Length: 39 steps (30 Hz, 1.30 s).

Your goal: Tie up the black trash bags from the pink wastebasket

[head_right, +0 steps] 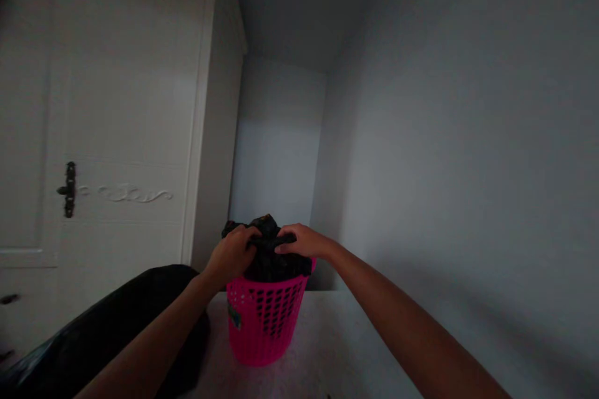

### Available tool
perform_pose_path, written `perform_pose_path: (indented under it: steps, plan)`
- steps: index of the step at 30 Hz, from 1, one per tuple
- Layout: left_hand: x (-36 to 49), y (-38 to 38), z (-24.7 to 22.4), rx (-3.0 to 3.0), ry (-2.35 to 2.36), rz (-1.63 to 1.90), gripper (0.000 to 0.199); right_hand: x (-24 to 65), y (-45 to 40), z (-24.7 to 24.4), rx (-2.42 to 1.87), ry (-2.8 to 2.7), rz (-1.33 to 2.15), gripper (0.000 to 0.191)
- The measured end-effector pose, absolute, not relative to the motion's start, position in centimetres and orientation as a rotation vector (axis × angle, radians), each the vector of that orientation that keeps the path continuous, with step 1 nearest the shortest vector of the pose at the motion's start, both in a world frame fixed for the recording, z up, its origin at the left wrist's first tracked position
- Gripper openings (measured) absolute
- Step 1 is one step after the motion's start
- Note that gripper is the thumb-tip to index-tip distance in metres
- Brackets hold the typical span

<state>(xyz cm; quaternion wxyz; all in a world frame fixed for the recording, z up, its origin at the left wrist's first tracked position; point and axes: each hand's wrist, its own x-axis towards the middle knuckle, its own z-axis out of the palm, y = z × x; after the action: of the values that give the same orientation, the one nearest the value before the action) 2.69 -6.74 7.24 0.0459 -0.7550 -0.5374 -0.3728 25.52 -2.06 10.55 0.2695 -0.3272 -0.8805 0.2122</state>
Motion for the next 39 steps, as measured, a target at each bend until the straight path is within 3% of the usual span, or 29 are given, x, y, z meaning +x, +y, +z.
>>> perform_pose_path:
  steps: [10, 17, 22, 26, 30, 39]
  plan:
    - [1.4, -5.6, 6.8, -2.431, -1.547, -1.374, 0.064, 27.0, -1.3, 9.7, -0.855, -2.205, 0.268, 0.03]
    - [2.8, -5.5, 6.7, -2.528, -1.499, -1.513, 0.039, 25.8, -2.7, 9.8, -0.842, -2.308, 0.094, 0.023]
    - [0.4, -4.9, 6.3, -2.472, -1.574, -1.674, 0.032, 28.4, -2.2, 8.6, -1.111, -2.247, -0.092, 0.034]
    - [1.3, -4.9, 6.4, -2.522, -1.53, -1.797, 0.034, 27.5, -2.6, 8.1, -1.071, -2.21, -0.092, 0.011]
    - [2.9, -5.4, 6.8, -2.619, -1.432, -1.936, 0.044, 25.7, -3.6, 8.4, -0.888, -2.253, 0.182, 0.045]
    - [2.8, -6.4, 7.0, -2.582, -1.403, -1.893, 0.03, 24.4, -4.8, 8.4, -0.773, -2.276, 0.116, 0.048]
